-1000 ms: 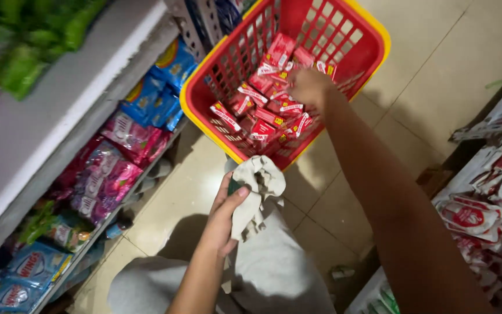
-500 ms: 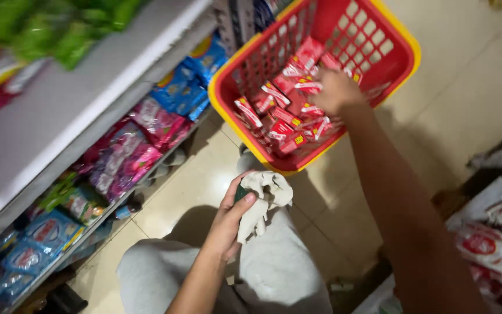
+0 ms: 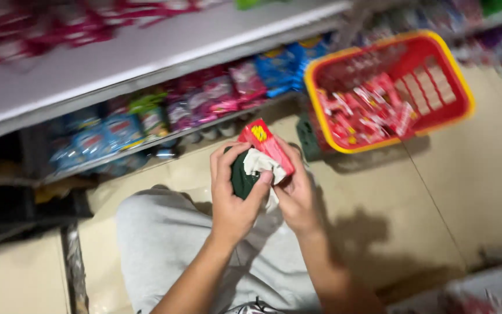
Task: Wiping boxes of red dye wax with a cloth and organizing them on a grocery shelf.
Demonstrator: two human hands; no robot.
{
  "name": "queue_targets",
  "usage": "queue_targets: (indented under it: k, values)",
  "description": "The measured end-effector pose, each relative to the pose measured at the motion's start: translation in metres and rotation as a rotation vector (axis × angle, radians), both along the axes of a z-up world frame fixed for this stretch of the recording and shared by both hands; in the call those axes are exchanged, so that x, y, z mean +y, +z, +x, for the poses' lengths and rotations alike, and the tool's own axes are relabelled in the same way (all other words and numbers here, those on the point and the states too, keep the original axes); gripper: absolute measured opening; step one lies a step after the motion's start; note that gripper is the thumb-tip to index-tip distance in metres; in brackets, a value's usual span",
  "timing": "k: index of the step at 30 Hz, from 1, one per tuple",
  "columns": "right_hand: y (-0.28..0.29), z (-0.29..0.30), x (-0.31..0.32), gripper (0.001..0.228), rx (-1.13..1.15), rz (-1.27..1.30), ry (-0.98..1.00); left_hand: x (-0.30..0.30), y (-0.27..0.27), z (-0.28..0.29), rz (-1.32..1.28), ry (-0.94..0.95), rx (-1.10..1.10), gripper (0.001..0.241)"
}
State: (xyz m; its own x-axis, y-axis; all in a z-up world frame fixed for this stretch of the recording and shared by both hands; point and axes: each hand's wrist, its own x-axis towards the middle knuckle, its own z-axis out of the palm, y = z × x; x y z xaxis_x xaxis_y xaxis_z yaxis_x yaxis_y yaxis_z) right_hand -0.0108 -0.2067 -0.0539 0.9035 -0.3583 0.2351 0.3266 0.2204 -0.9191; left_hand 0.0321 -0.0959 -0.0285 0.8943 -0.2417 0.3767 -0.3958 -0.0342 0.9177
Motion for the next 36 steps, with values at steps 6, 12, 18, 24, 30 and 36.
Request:
queue_targets:
  k: [6,12,18,24,30,36]
  values:
    - [0.027,0.000,0.056,0.075,-0.144,0.235,0.266,0.051,0.030,-0.023,-0.080,0.228,-0.111,0.060]
    - [0.037,0.004,0.084,0.056,-0.034,0.428,0.412,0.088,0.042,-0.057,-0.013,0.312,-0.138,0.057]
    - [0.051,0.004,0.116,0.079,-0.004,0.498,0.682,0.129,0.031,-0.064,-0.120,0.411,-0.055,0.068]
    - [0.058,0.003,0.138,0.074,-0.006,0.653,0.835,0.151,0.053,-0.061,0.035,0.581,-0.298,0.065]
    - [0.052,0.011,0.134,0.061,-0.028,0.735,0.765,0.154,0.048,-0.076,0.178,0.429,-0.381,0.063]
    - [0.054,-0.004,0.130,0.053,0.024,0.811,0.746,0.169,0.065,-0.052,0.352,0.192,-0.546,0.054]
